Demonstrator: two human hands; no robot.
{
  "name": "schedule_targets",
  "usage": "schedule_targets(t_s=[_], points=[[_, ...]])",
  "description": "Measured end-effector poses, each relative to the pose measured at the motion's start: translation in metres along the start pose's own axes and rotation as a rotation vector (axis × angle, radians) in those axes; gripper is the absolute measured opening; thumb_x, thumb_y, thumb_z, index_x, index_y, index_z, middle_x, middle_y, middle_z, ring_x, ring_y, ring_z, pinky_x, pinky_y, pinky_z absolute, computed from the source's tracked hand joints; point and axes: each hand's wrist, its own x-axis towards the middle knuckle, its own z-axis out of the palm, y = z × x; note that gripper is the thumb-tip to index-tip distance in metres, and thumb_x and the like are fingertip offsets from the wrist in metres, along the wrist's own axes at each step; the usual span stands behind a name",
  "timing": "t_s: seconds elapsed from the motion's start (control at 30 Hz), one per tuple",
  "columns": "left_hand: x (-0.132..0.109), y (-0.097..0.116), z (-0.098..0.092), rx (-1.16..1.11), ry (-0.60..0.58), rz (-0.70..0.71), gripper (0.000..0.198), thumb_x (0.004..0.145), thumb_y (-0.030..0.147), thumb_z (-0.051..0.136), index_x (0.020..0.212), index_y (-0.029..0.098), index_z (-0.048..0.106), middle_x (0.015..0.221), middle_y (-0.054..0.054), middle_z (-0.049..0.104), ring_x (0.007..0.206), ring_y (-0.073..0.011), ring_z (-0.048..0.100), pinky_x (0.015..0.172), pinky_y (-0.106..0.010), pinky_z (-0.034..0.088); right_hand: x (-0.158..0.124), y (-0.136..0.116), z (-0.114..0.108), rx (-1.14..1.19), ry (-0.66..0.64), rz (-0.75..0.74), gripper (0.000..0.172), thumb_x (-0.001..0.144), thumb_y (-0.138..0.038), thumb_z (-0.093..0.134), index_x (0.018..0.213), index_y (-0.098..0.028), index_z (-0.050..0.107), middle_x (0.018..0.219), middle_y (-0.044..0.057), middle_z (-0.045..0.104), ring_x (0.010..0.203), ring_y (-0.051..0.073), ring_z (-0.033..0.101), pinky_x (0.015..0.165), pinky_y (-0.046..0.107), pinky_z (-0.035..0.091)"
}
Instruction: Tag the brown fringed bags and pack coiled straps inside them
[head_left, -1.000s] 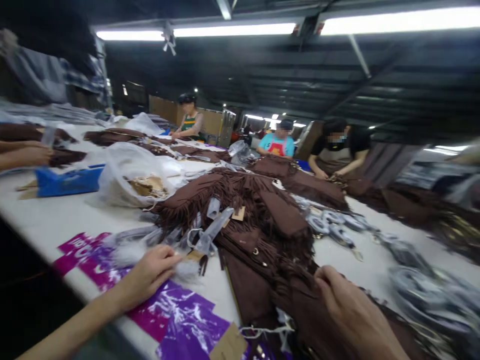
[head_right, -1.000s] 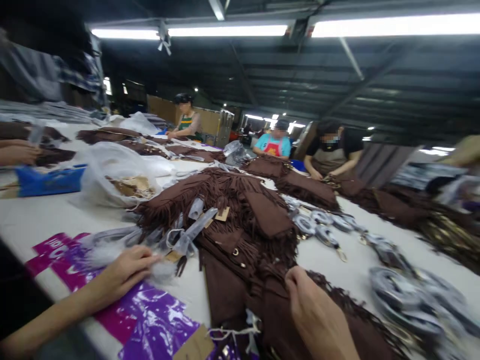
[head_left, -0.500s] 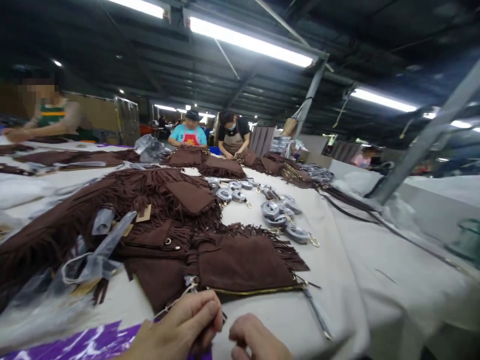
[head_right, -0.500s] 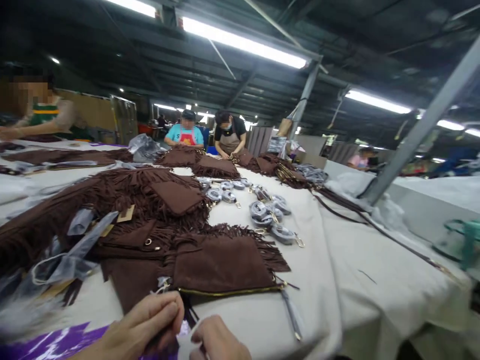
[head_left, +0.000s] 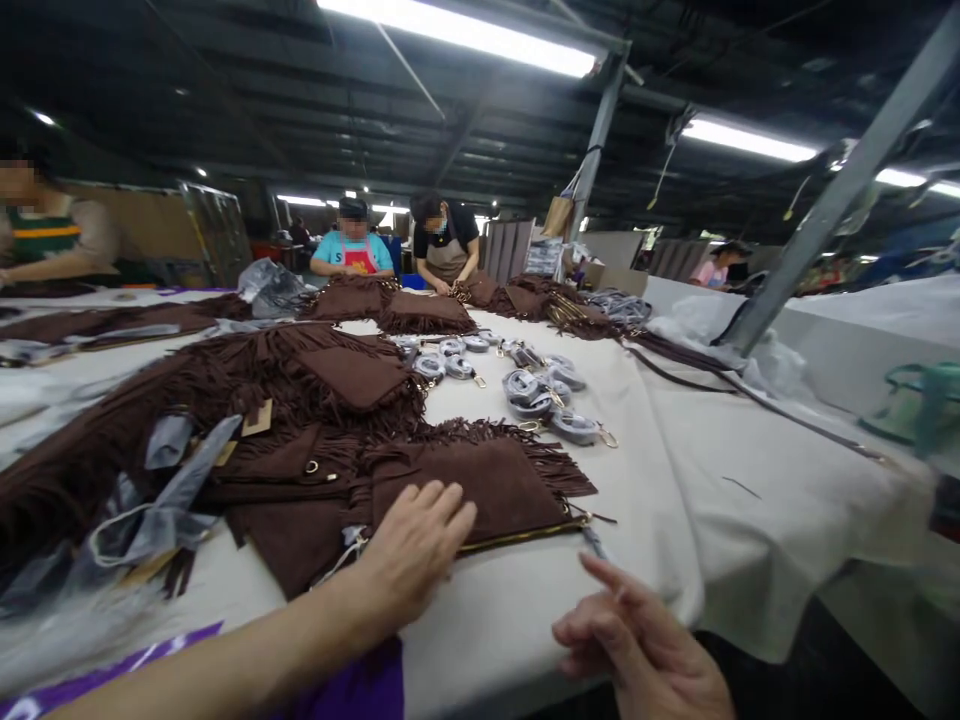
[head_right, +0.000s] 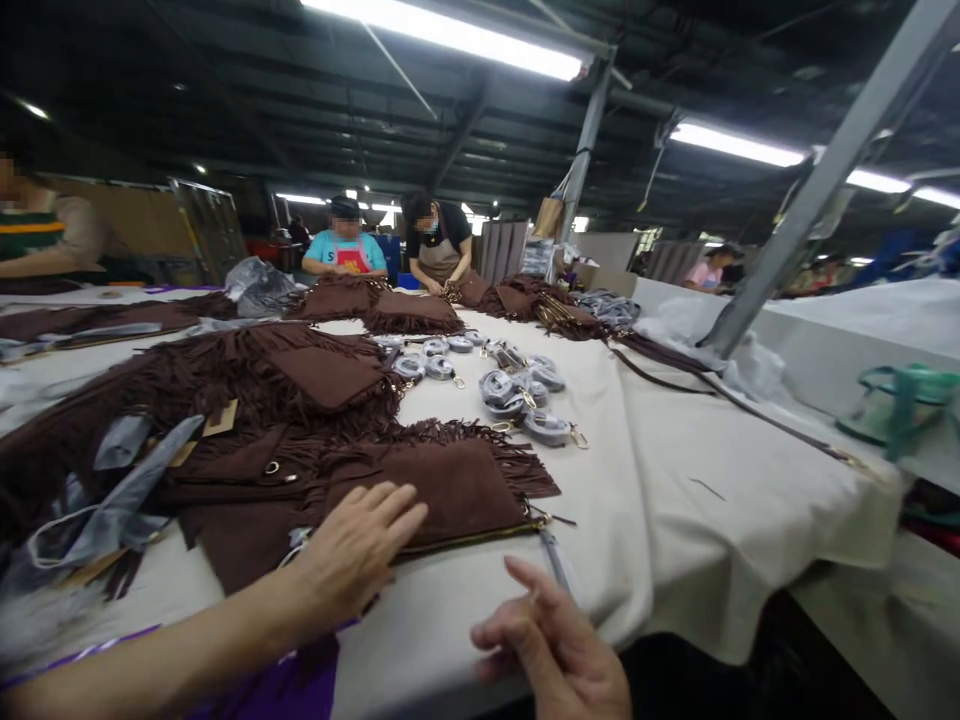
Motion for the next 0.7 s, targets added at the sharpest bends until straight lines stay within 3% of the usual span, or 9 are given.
schedule_targets(t_s=[0.1, 0.17, 0.27, 0.37, 0.47, 0.6, 0.7], points=[[0.014, -0.025, -0.013, 0.196, -0.089, -0.097, 0.009, 0.084, 0.021, 0.062, 0.090, 0.015, 0.064, 0.097, -0.014, 0.066, 0.091, -0.0288, 0.061, 0.082, -0.040, 0.046, 0.013, 0.001, -0.025, 0.000, -0.059, 0.146, 0.027, 0.080, -0.046, 0.076, 0.096, -0.026, 0.067, 0.068, -0.001, 0.069, 0.033, 0.009, 0.050, 0.032, 0.018, 0.043], [0.021, -0.035, -0.021, 0.133, -0.065, -0.148, 0.017, 0.090, 0.023, 0.053, 0.078, 0.016, 0.062, 0.080, -0.009, 0.066, 0.075, -0.0226, 0.061, 0.072, -0.032, 0.045, 0.021, 0.003, -0.033, -0.135, -0.134, 0.137, 0.025, 0.081, -0.047, 0.074, 0.081, -0.023, 0.066, 0.071, 0.001, 0.070, 0.032, 0.007, 0.046, 0.030, 0.016, 0.038], [0.028, -0.041, -0.030, -0.070, 0.062, -0.195, 0.025, 0.091, 0.025, 0.051, 0.068, 0.017, 0.058, 0.066, -0.002, 0.059, 0.063, -0.0163, 0.055, 0.063, -0.026, 0.039, 0.033, 0.004, -0.029, -0.401, -0.275, -0.052, 0.024, 0.084, -0.045, 0.070, 0.074, -0.023, 0.070, 0.071, 0.002, 0.068, 0.051, 0.014, 0.059, 0.047, 0.021, 0.051], [0.031, -0.044, -0.033, -0.223, 0.128, -0.208, 0.027, 0.091, 0.025, 0.049, 0.065, 0.018, 0.054, 0.062, 0.001, 0.054, 0.060, -0.0134, 0.050, 0.060, -0.024, 0.034, 0.047, 0.003, -0.012, -0.570, -0.430, -0.310, 0.014, 0.091, -0.033, 0.060, 0.085, -0.025, 0.070, 0.082, 0.003, 0.070, 0.077, 0.020, 0.067, 0.071, 0.024, 0.055], [0.031, -0.048, -0.031, -0.270, 0.156, -0.221, 0.029, 0.091, 0.026, 0.045, 0.063, 0.018, 0.048, 0.061, 0.002, 0.049, 0.059, -0.0130, 0.045, 0.060, -0.025, 0.032, 0.063, 0.001, 0.013, -0.630, -0.509, -0.465, 0.019, 0.096, -0.023, 0.049, 0.087, -0.024, 0.065, 0.082, 0.002, 0.066, 0.077, 0.018, 0.064, 0.073, 0.024, 0.052], [0.032, -0.059, -0.021, -0.406, 0.206, -0.271, 0.028, 0.089, 0.027, 0.043, 0.062, 0.019, 0.044, 0.062, 0.003, 0.046, 0.062, -0.0138, 0.043, 0.061, -0.026, 0.031, 0.078, 0.008, 0.049, -0.684, -0.545, -0.450, 0.023, 0.096, -0.020, 0.043, 0.080, -0.022, 0.060, 0.082, 0.003, 0.060, 0.076, 0.018, 0.058, 0.070, 0.027, 0.047], [0.037, -0.072, -0.008, -0.609, 0.275, -0.384, 0.026, 0.085, 0.029, 0.045, 0.061, 0.019, 0.046, 0.063, 0.003, 0.047, 0.064, -0.0142, 0.041, 0.061, -0.026, 0.031, 0.085, 0.024, 0.070, -0.687, -0.559, -0.319, 0.022, 0.093, -0.022, 0.042, 0.077, -0.022, 0.057, 0.076, 0.002, 0.060, 0.072, 0.018, 0.057, 0.068, 0.028, 0.045]])
